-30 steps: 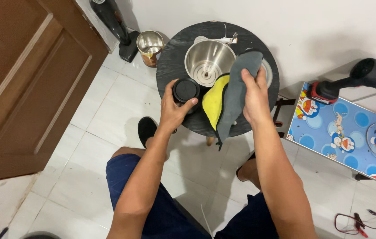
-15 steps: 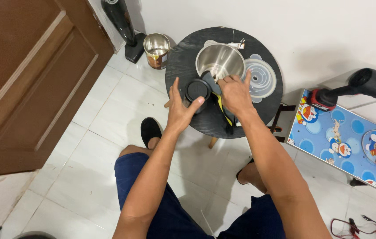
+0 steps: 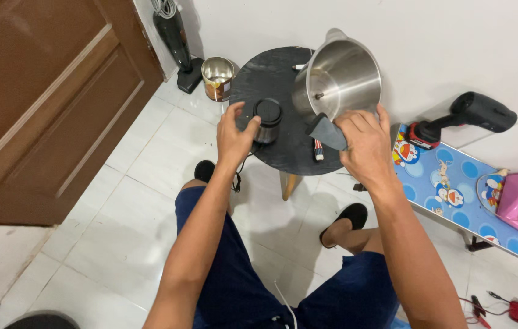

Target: The person sits on the floor and services a blender, handling the motor base and blade assembly, unscrewing components with a screwdriver, and reassembling the base. They then pick up the blender jar and wipe its inside and outside with a cloth.

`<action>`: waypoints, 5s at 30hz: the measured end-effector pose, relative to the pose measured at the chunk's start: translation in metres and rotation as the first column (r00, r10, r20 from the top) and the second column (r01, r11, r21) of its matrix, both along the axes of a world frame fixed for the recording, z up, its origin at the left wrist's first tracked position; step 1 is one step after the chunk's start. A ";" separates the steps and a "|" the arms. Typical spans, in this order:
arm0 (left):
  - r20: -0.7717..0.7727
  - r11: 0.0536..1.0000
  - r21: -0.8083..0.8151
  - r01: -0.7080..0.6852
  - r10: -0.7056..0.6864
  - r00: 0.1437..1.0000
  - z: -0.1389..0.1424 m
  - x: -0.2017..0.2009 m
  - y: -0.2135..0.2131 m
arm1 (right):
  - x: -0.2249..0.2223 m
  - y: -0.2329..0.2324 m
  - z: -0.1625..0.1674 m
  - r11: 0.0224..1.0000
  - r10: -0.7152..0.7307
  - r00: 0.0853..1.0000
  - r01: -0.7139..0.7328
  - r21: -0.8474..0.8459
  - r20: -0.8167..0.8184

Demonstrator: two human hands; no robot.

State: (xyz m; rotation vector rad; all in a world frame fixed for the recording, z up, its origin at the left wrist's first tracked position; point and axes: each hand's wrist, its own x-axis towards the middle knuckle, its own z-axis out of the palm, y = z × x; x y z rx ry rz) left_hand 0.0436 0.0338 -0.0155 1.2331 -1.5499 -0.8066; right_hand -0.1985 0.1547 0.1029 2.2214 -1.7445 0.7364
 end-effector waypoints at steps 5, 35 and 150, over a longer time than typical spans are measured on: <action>0.518 0.972 -0.111 0.205 -0.119 0.847 0.021 -0.004 -0.016 | 0.003 0.032 -0.010 0.995 -0.095 0.994 0.094 0.035 0.051; -0.484 0.790 0.488 0.372 -0.111 0.868 0.030 -0.025 0.016 | 0.026 0.015 -0.051 0.997 0.051 0.998 -0.054 -0.062 -0.048; -0.135 0.819 -0.418 0.394 -0.485 0.864 0.088 -0.050 0.141 | 0.055 0.070 -0.013 0.757 -0.046 -0.368 -0.619 -0.208 0.929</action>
